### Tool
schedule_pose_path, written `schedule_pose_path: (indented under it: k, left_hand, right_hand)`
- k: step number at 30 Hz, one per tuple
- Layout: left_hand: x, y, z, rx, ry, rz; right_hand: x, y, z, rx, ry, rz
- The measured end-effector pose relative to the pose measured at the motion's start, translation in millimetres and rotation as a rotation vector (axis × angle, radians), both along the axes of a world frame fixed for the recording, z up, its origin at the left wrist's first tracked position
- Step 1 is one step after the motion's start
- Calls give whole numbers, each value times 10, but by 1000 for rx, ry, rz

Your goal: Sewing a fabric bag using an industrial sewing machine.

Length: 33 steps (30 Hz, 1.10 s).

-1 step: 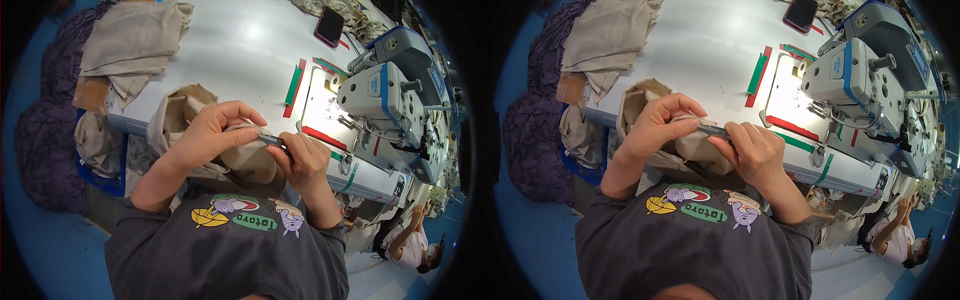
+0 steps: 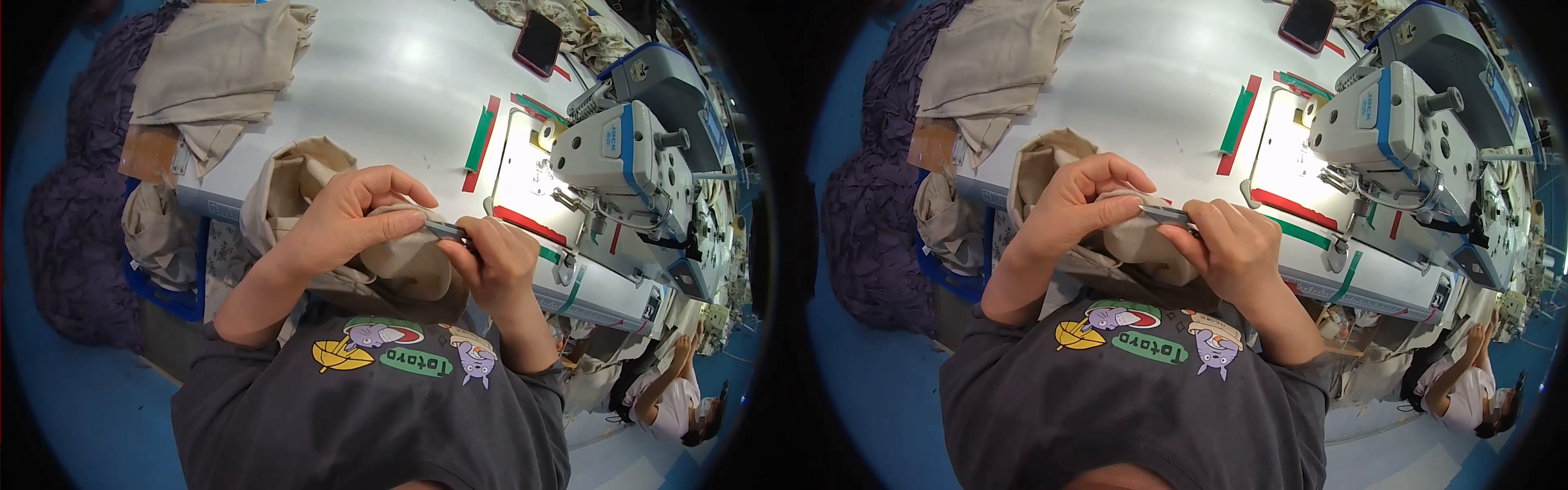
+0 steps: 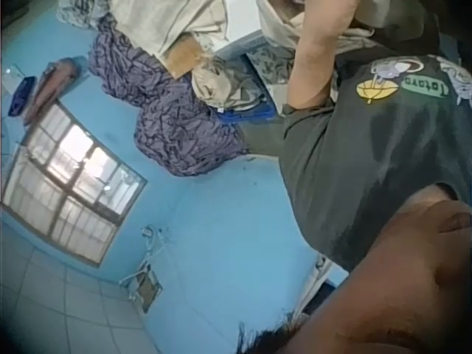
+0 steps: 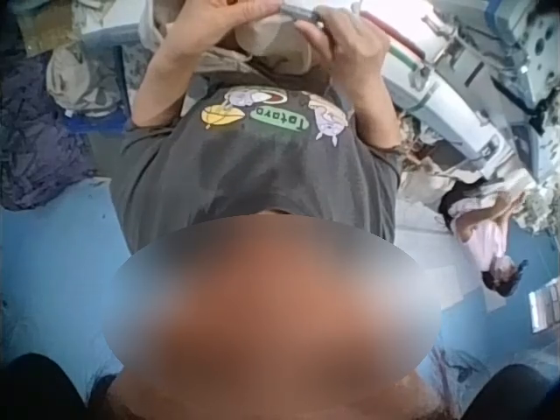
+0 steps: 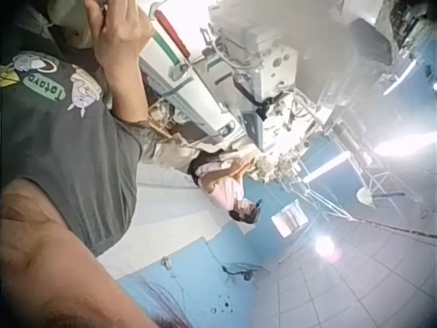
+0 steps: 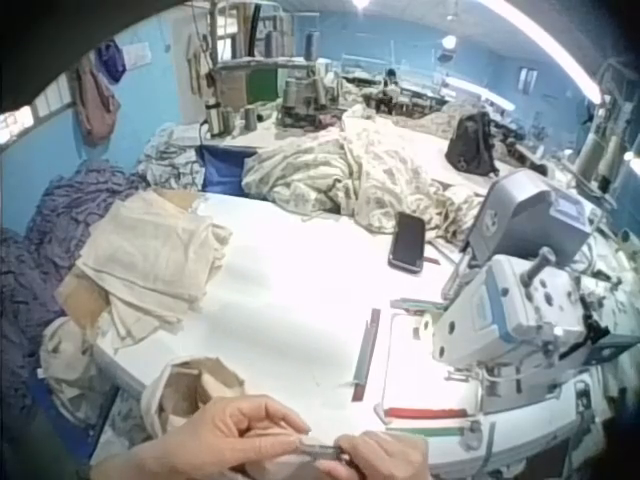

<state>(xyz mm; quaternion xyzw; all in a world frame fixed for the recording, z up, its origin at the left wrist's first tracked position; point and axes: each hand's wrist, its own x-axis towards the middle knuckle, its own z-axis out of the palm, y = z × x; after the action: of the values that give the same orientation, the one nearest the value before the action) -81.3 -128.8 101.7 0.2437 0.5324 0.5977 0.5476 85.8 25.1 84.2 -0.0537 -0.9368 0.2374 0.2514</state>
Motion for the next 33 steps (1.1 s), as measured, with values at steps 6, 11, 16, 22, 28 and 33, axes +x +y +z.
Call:
schedule_pose_path:
  k: [6, 11, 16, 22, 28, 33]
  left_hand:
    - [4, 21, 6, 28, 6, 20]
    - [35, 21, 16, 55, 10, 27]
    - [51, 30, 37, 61, -3, 0]
    - [56, 15, 20, 39, 1, 0]
    - [61, 15, -3, 21, 7, 0]
    - [72, 22, 5, 35, 5, 12]
  right_hand:
    - [216, 182, -88, -589, 83, -128]
    - [117, 6, 73, -58, 14, -57]
    - [87, -43, 73, 6, -11, -57]
    - [79, -46, 85, 27, -44, -51]
    - [80, -58, 39, -6, -40, -36]
    - [128, -10, -21, -213, -24, 22]
